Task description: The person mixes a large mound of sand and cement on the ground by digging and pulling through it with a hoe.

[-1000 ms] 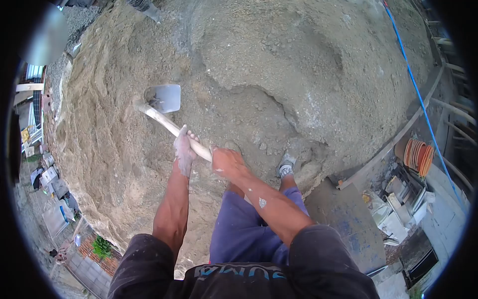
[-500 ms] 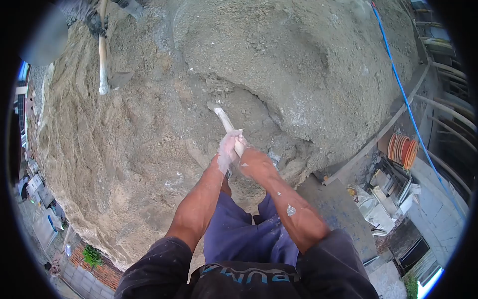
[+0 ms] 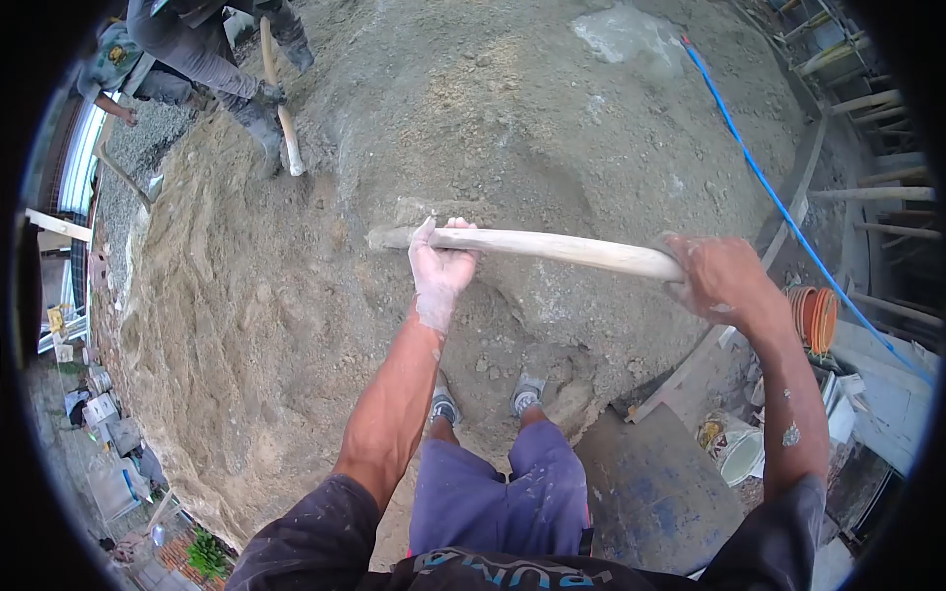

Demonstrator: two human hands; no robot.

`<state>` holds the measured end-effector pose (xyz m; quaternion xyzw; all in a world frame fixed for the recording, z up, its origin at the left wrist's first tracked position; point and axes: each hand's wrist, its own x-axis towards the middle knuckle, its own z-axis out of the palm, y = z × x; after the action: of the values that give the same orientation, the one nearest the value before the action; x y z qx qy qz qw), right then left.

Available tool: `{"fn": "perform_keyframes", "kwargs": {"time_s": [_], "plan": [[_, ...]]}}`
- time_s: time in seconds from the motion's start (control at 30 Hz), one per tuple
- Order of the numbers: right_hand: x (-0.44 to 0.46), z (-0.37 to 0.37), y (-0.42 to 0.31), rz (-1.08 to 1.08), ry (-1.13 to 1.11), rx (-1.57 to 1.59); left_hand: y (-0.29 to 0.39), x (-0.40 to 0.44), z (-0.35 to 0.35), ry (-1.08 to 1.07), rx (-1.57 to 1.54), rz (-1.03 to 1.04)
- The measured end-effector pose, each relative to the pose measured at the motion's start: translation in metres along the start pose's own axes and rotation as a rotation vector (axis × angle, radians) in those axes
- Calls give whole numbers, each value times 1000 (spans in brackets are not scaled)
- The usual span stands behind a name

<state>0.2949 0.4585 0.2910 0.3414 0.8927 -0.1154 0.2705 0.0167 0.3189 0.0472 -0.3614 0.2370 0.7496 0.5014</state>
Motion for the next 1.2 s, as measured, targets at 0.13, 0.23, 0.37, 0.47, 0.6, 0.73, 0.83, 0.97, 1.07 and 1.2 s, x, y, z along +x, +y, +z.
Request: {"fn": "perform_keyframes", "kwargs": {"time_s": [0.13,0.23,0.37,0.47,0.6,0.73,0.83,0.97,1.07,1.2], "plan": [[39,106,72,12,375,-31,-35,-1,65,-190,57,138],[63,136,31,34,240,107,1,-32,64,-250,164,309],[42,217,-68,-91,-124,385,74,-84,-3,-41,338,340],[-13,230,-143,-149,-519,654,119,-105,-82,171,404,278],[-62,273,-241,-170,-740,830,168,-99,-189,458,480,200],[-43,282,-338,-24,-702,856,217,-80,-263,613,570,219],[35,281,-398,-39,-576,878,234,-53,-275,639,586,166],[161,292,-450,-26,-424,829,247,6,-276,578,671,205],[222,297,-452,75,-393,848,234,47,-249,506,669,178],[207,318,-424,224,-404,880,187,53,-246,503,835,52]]}}
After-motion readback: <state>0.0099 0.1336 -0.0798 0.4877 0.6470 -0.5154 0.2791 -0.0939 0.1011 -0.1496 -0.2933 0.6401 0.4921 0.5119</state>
